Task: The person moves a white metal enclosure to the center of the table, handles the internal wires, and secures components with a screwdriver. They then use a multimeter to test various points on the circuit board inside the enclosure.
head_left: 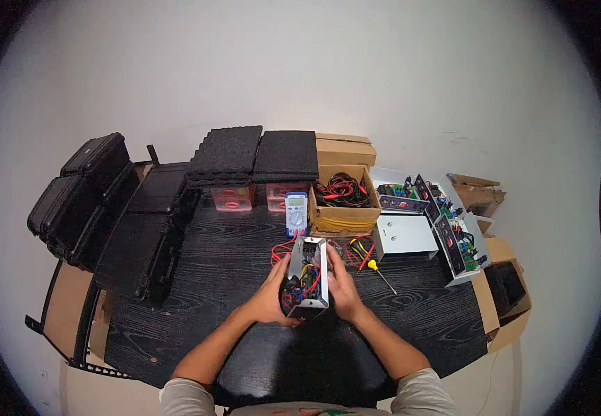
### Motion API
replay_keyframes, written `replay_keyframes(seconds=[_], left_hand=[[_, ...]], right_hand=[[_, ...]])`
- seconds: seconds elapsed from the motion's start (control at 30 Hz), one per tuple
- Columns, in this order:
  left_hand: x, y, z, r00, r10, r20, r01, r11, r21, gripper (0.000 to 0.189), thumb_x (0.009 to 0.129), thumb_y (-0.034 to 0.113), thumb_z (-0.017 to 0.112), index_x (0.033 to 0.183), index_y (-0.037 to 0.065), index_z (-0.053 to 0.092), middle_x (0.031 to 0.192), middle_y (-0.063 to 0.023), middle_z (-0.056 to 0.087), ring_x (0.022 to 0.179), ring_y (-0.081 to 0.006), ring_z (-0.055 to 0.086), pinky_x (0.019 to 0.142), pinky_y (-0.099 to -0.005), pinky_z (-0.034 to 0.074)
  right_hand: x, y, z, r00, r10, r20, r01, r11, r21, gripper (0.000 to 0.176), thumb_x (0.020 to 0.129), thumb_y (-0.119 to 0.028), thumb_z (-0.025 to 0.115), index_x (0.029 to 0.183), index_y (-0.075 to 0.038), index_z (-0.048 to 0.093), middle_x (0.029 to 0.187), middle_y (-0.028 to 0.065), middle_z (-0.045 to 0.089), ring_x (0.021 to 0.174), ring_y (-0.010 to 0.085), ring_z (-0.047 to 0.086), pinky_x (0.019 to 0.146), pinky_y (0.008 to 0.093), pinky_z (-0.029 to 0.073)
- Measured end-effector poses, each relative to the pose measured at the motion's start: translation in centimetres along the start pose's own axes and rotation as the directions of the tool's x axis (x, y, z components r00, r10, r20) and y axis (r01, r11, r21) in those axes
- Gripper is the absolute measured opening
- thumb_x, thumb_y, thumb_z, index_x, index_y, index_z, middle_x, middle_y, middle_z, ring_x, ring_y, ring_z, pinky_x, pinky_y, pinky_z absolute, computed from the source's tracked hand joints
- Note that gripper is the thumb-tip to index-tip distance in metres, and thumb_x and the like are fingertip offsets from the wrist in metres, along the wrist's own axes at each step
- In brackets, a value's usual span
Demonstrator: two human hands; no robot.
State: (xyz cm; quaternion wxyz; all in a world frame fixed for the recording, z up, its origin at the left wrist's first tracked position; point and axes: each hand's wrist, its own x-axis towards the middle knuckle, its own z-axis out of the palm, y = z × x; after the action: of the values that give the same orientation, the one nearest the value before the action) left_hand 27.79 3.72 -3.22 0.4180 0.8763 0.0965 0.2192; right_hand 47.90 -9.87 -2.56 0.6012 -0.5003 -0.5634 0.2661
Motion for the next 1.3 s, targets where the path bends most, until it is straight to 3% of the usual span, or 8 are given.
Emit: replay_keyframes(seconds=[0.2, 0.23, 0.33, 0.37, 0.47, 0.67, 1.07, 1.3], left_hand=[[-0.5, 2.5, -1.0, 0.987, 0.112, -0.113, -0.092, 0.982, 0.167, 0.154, 0.045, 0.043, 0.100, 0.164, -0.005, 0.016, 0.161, -0.0323, 0.028, 0.152, -0.0497, 0.028, 0.125, -0.0549, 0.028], [-0.4, 2.9, -1.6, 0.985, 0.129, -0.115, -0.106, 0.976, 0.189, 0.152, 0.044, 0.043, 0.100, 0.163, -0.005, 0.018, 0.160, -0.0324, 0.029, 0.150, -0.0500, 0.030, 0.124, -0.0553, 0.028], [-0.2, 4.5, -2.8, 0.988, 0.108, -0.113, -0.080, 0.970, 0.228, 0.146, 0.043, 0.045, 0.099, 0.159, -0.005, 0.027, 0.154, -0.0300, 0.035, 0.145, -0.0495, 0.036, 0.122, -0.0611, 0.027], [0.0, 4.9, -3.2, 0.990, 0.096, -0.099, -0.067, 0.962, 0.266, 0.145, 0.043, 0.046, 0.098, 0.159, -0.005, 0.029, 0.153, -0.0291, 0.037, 0.144, -0.0493, 0.036, 0.122, -0.0640, 0.025], [0.0, 6.1, -3.6, 0.998, 0.017, -0.059, 0.010, 0.900, 0.437, 0.143, 0.041, 0.045, 0.096, 0.159, -0.002, 0.031, 0.152, -0.0270, 0.039, 0.144, -0.0483, 0.037, 0.122, -0.0696, 0.020], [-0.3, 5.4, -2.8, 0.996, -0.093, 0.004, 0.074, 0.821, 0.567, 0.141, 0.044, 0.053, 0.094, 0.160, 0.001, 0.032, 0.151, -0.0268, 0.040, 0.144, -0.0487, 0.037, 0.120, -0.0784, 0.014], [-0.5, 4.3, -0.7, 0.988, -0.122, 0.099, 0.041, 0.809, 0.586, 0.143, 0.046, 0.057, 0.093, 0.162, 0.001, 0.029, 0.151, -0.0277, 0.040, 0.146, -0.0488, 0.035, 0.119, -0.0803, 0.012], [-0.5, 4.2, -0.3, 0.988, -0.117, 0.101, 0.038, 0.819, 0.573, 0.141, 0.046, 0.057, 0.093, 0.160, 0.000, 0.032, 0.151, -0.0277, 0.041, 0.147, -0.0490, 0.034, 0.119, -0.0802, 0.011]], right_hand=[[0.0, 0.2, -0.2, 0.998, -0.064, -0.012, 0.064, 0.954, 0.292, 0.082, 0.106, -0.050, 0.051, 0.163, 0.001, 0.023, 0.164, 0.0252, 0.035, 0.153, 0.0291, 0.035, 0.124, 0.0408, 0.028], [0.2, -0.5, 0.0, 0.991, -0.105, -0.083, 0.127, 0.933, 0.336, 0.072, 0.108, -0.043, 0.052, 0.159, 0.003, 0.031, 0.154, 0.0215, 0.048, 0.137, 0.0252, 0.052, 0.116, 0.0389, 0.039], [0.9, -0.1, -3.1, 0.996, -0.011, -0.085, 0.019, 0.996, 0.088, 0.059, 0.108, -0.034, 0.054, 0.153, 0.003, 0.042, 0.137, 0.0156, 0.062, 0.109, 0.0189, 0.063, 0.100, 0.0358, 0.049], [1.4, -0.4, -4.4, 0.987, -0.107, -0.116, 0.072, 0.959, -0.274, 0.048, 0.105, -0.026, 0.059, 0.145, -0.001, 0.053, 0.116, 0.0113, 0.069, 0.086, 0.0156, 0.060, 0.085, 0.0343, 0.051], [1.7, -0.6, -7.0, 0.975, -0.075, -0.211, -0.097, 0.710, -0.698, 0.034, 0.096, -0.020, 0.067, 0.126, -0.005, 0.064, 0.114, 0.0211, 0.071, 0.096, 0.0341, 0.072, 0.084, 0.0461, 0.057], [0.9, 1.3, -9.8, 0.857, 0.305, -0.416, -0.486, 0.205, -0.850, 0.030, 0.089, -0.019, 0.071, 0.113, -0.002, 0.064, 0.101, 0.0258, 0.073, 0.095, 0.0467, 0.071, 0.084, 0.0550, 0.057], [0.1, 4.2, -11.0, 0.912, 0.231, -0.340, -0.397, 0.277, -0.875, 0.027, 0.090, -0.010, 0.064, 0.117, -0.006, 0.066, 0.111, 0.0215, 0.073, 0.100, 0.0453, 0.071, 0.087, 0.0562, 0.057], [-0.7, -1.3, -12.2, 0.922, 0.243, -0.301, -0.323, 0.056, -0.945, 0.024, 0.095, -0.010, 0.060, 0.111, -0.010, 0.077, 0.107, 0.0168, 0.074, 0.095, 0.0381, 0.075, 0.083, 0.0498, 0.060]])
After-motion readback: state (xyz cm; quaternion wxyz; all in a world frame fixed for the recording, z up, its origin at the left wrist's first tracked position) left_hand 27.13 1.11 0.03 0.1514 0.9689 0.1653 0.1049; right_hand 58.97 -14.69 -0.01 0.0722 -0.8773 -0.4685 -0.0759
